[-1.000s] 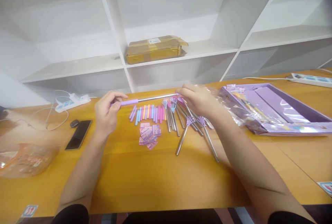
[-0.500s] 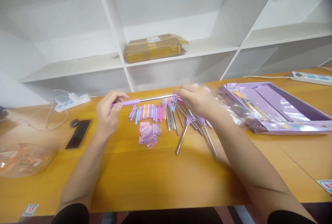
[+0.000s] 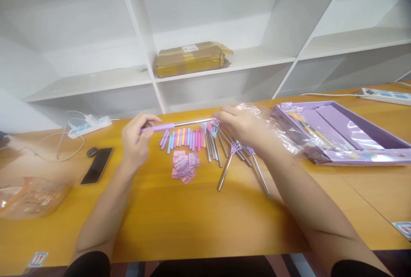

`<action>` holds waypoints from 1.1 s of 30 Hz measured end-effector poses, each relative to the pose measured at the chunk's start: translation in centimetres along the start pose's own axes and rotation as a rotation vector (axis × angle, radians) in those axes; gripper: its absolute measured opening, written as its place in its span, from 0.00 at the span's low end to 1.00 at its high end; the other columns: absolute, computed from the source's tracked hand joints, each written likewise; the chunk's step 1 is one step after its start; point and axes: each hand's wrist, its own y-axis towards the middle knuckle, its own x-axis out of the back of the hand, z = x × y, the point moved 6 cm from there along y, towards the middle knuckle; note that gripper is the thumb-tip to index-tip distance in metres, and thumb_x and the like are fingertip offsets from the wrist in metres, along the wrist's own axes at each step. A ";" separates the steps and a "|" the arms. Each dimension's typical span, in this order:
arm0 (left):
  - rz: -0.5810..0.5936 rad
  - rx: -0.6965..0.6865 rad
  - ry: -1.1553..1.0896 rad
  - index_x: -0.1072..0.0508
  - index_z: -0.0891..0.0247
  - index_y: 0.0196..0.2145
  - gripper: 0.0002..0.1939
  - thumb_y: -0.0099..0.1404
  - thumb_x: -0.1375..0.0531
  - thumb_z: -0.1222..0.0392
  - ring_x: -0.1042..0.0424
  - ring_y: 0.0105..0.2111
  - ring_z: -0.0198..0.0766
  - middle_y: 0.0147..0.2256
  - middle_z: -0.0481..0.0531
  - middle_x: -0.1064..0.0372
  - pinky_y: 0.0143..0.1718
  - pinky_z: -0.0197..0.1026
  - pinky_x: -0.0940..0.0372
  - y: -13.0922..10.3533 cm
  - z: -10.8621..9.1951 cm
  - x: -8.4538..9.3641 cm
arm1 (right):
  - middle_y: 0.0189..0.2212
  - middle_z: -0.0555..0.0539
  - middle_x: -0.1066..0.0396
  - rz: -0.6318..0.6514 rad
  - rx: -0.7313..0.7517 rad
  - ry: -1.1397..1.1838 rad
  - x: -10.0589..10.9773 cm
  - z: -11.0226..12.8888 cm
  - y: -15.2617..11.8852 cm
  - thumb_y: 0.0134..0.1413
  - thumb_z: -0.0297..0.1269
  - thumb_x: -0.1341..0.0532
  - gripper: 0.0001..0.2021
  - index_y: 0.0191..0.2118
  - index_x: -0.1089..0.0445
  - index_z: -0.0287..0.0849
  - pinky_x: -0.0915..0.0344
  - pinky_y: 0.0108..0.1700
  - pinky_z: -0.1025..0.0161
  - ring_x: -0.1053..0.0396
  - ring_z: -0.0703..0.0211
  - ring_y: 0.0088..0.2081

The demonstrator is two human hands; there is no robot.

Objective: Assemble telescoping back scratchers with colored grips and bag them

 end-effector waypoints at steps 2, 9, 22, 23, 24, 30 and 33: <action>0.003 0.003 -0.016 0.21 0.59 0.43 0.17 0.72 0.46 0.48 0.32 0.32 0.41 0.32 0.52 0.30 0.32 0.44 0.37 0.0 0.0 -0.1 | 0.38 0.45 0.26 0.010 0.003 0.010 -0.2 0.1 0.0 0.67 0.24 0.47 0.15 0.50 0.28 0.44 0.44 0.32 0.61 0.36 0.59 0.31; 0.072 -0.077 0.069 0.22 0.59 0.43 0.11 0.72 0.42 0.53 0.33 0.30 0.37 0.33 0.50 0.29 0.34 0.43 0.38 0.1 -1.2 -0.6 | 0.39 0.45 0.25 -0.011 0.011 -0.004 0.5 -0.4 -0.1 0.67 0.24 0.48 0.16 0.50 0.27 0.45 0.41 0.34 0.61 0.34 0.58 0.32; -0.031 -0.288 0.041 0.21 0.60 0.35 0.07 0.64 0.26 0.62 0.31 0.29 0.32 0.31 0.47 0.26 0.28 0.37 0.38 -0.1 -2.5 -0.7 | 0.37 0.46 0.27 -0.012 0.046 0.025 0.1 0.3 -0.1 0.67 0.24 0.48 0.15 0.50 0.27 0.43 0.45 0.32 0.62 0.37 0.60 0.30; -0.031 -0.296 0.038 0.20 0.60 0.35 0.07 0.63 0.26 0.62 0.31 0.29 0.32 0.30 0.47 0.26 0.29 0.37 0.38 -0.1 -2.5 -0.7 | 0.37 0.46 0.27 -0.010 0.053 0.024 -0.1 0.3 -0.1 0.68 0.24 0.49 0.15 0.50 0.27 0.43 0.45 0.32 0.62 0.37 0.60 0.30; -0.031 -0.300 0.038 0.20 0.60 0.35 0.07 0.63 0.26 0.61 0.30 0.29 0.32 0.30 0.47 0.26 0.29 0.37 0.38 -0.1 -2.4 -0.7 | 0.37 0.46 0.27 -0.007 0.057 0.023 -0.3 0.4 -0.1 0.69 0.24 0.49 0.15 0.50 0.27 0.42 0.45 0.32 0.62 0.37 0.61 0.30; -0.020 -0.294 0.003 0.19 0.60 0.36 0.08 0.65 0.26 0.57 0.29 0.30 0.33 0.31 0.49 0.26 0.29 0.37 0.37 -0.1 -2.2 -1.2 | 0.37 0.46 0.27 0.010 0.046 0.023 -0.4 0.9 -0.2 0.70 0.24 0.49 0.15 0.51 0.27 0.42 0.46 0.32 0.62 0.37 0.61 0.31; -0.023 -0.294 -0.010 0.19 0.61 0.36 0.08 0.64 0.26 0.57 0.29 0.30 0.33 0.31 0.49 0.26 0.29 0.37 0.37 -0.2 -2.1 -1.6 | 0.37 0.46 0.27 0.020 0.028 0.010 -0.4 1.2 -0.1 0.68 0.23 0.49 0.16 0.50 0.26 0.42 0.46 0.32 0.63 0.38 0.61 0.31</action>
